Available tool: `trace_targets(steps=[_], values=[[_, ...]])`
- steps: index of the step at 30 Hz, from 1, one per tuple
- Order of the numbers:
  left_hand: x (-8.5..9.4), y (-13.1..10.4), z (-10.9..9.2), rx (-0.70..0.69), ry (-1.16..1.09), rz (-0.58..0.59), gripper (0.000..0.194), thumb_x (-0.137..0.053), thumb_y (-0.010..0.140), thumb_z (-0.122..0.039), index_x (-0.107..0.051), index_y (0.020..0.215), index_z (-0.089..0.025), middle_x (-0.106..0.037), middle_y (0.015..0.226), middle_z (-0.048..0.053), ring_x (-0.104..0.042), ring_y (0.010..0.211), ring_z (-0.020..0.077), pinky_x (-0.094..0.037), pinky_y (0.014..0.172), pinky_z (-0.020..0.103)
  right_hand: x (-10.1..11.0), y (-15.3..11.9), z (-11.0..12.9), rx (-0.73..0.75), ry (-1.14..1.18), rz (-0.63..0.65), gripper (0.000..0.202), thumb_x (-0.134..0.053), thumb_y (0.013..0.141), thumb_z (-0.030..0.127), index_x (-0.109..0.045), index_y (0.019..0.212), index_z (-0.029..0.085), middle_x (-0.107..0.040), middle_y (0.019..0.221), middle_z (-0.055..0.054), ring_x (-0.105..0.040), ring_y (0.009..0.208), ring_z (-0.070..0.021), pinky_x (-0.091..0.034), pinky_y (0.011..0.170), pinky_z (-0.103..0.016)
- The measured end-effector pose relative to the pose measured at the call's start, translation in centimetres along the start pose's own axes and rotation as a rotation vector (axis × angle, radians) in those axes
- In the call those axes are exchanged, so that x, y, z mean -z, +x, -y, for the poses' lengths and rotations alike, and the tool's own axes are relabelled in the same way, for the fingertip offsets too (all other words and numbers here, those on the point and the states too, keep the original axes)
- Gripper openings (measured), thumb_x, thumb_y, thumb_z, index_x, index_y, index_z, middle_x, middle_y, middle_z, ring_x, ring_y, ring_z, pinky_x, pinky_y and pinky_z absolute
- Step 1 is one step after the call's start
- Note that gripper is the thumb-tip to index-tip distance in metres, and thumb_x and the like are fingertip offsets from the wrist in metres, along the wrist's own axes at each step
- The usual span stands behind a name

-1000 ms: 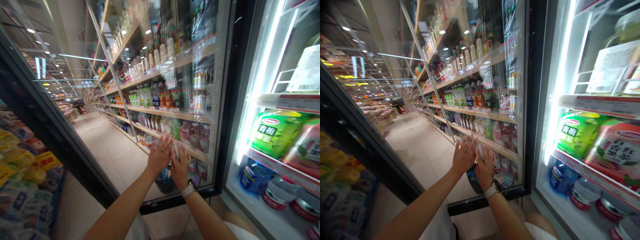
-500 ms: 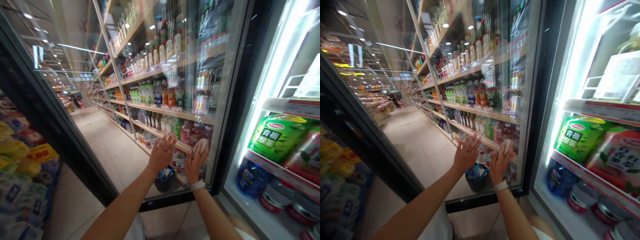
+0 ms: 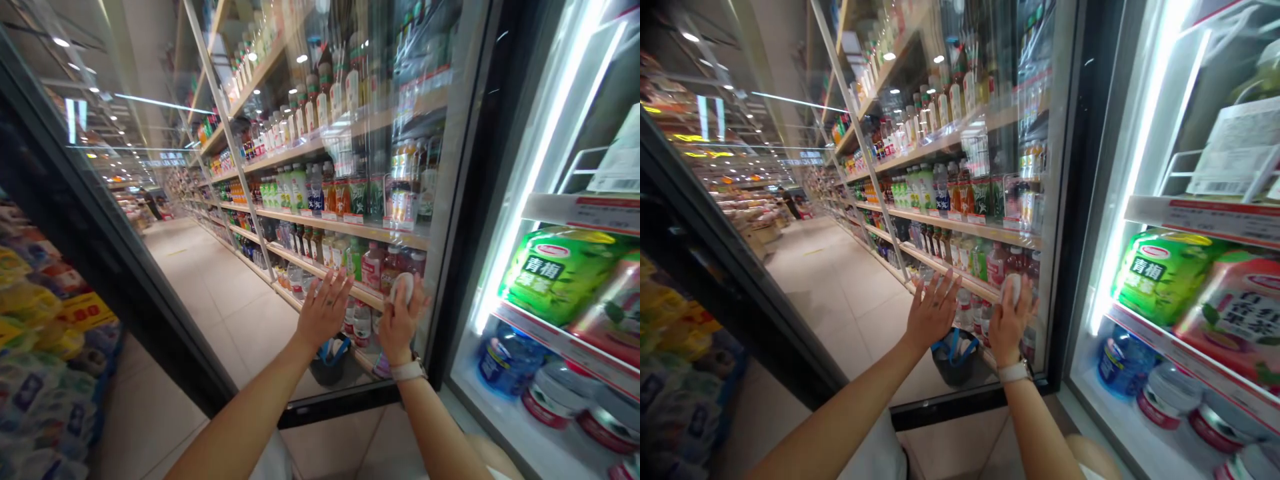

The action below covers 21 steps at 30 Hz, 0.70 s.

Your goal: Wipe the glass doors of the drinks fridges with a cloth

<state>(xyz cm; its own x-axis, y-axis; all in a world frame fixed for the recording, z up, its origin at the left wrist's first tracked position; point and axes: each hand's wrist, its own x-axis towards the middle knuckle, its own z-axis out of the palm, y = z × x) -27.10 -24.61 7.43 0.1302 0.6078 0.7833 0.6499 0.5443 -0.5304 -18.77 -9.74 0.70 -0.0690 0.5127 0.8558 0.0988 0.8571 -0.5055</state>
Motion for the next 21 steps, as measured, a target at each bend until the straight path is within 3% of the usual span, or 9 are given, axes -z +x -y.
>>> trace_targets(steps=[3, 5, 9, 12, 15, 18, 21], values=[[0.0, -0.1, 0.0, 0.004, -0.001, 0.015, 0.062, -0.05, 0.091, -0.028, -0.033, 0.149, -0.017, -0.042, 0.149, 0.008, -0.019, 0.148, 0.0219, -0.005, 0.123, 0.044, 0.6, 1.8, -2.1, -0.132, 0.039, -0.138, 0.055, -0.035, 0.097, 0.029, -0.031, 0.15, 0.015, -0.026, 0.156, -0.021, -0.025, 0.145, -0.033, -0.023, 0.113, -0.063], [-0.1, -0.1, 0.0, 0.008, 0.002, 0.025, 0.061, -0.05, 0.091, -0.028, -0.034, 0.149, -0.018, -0.041, 0.15, 0.008, -0.019, 0.147, 0.0221, -0.005, 0.123, 0.044, 0.4, 2.1, -2.2, -0.168, 0.058, -0.183, 0.055, -0.035, 0.098, 0.031, -0.032, 0.15, 0.014, -0.026, 0.156, -0.021, -0.027, 0.144, -0.0331, -0.026, 0.113, -0.059], [-0.1, -0.2, 0.0, 0.001, 0.013, 0.022, 0.06, -0.049, 0.091, -0.028, -0.034, 0.149, -0.018, -0.04, 0.15, 0.008, -0.019, 0.147, 0.022, -0.004, 0.123, 0.045, -0.9, 0.2, 1.2, -0.121, 0.085, -0.127, 0.055, -0.034, 0.098, 0.027, -0.027, 0.152, 0.021, -0.025, 0.157, -0.018, -0.023, 0.145, -0.0319, -0.027, 0.112, -0.061], [-0.2, -0.2, 0.1, -0.003, 0.025, 0.004, 0.059, -0.047, 0.092, -0.028, -0.035, 0.148, -0.017, -0.038, 0.151, 0.008, -0.019, 0.148, 0.0226, -0.005, 0.123, 0.044, -1.9, -2.5, 4.6, 0.048, 0.1, 0.0, 0.059, -0.035, 0.096, 0.02, -0.023, 0.153, 0.026, -0.025, 0.158, -0.016, -0.023, 0.146, -0.0302, -0.027, 0.112, -0.061], [-0.2, -0.2, 0.1, -0.01, 0.026, -0.012, 0.056, -0.043, 0.093, -0.028, -0.036, 0.148, -0.017, -0.035, 0.153, 0.007, -0.016, 0.148, 0.0231, -0.007, 0.123, 0.044, -2.3, -4.2, 6.3, 0.18, 0.11, 0.069, 0.063, -0.037, 0.093, 0.014, -0.024, 0.152, 0.029, -0.032, 0.155, -0.015, -0.029, 0.144, -0.0292, -0.03, 0.111, -0.059], [-0.1, -0.1, 0.2, -0.015, 0.019, -0.023, 0.056, -0.045, 0.093, -0.028, -0.037, 0.147, -0.016, -0.035, 0.153, 0.006, -0.013, 0.149, 0.0225, -0.007, 0.123, 0.043, -2.0, -3.9, 5.6, 0.237, 0.122, 0.074, 0.064, -0.038, 0.092, 0.011, -0.026, 0.152, 0.03, -0.035, 0.154, -0.013, -0.031, 0.143, -0.0273, -0.031, 0.111, -0.058], [0.0, 0.0, 0.2, -0.012, 0.004, -0.023, 0.059, -0.049, 0.091, -0.028, -0.035, 0.148, -0.016, -0.038, 0.152, 0.007, -0.012, 0.149, 0.022, -0.006, 0.123, 0.044, -0.8, -1.8, 3.0, 0.146, 0.085, 0.054, 0.061, -0.033, 0.093, 0.013, -0.024, 0.152, 0.028, -0.031, 0.156, -0.014, -0.025, 0.146, -0.0271, -0.028, 0.113, -0.061]])
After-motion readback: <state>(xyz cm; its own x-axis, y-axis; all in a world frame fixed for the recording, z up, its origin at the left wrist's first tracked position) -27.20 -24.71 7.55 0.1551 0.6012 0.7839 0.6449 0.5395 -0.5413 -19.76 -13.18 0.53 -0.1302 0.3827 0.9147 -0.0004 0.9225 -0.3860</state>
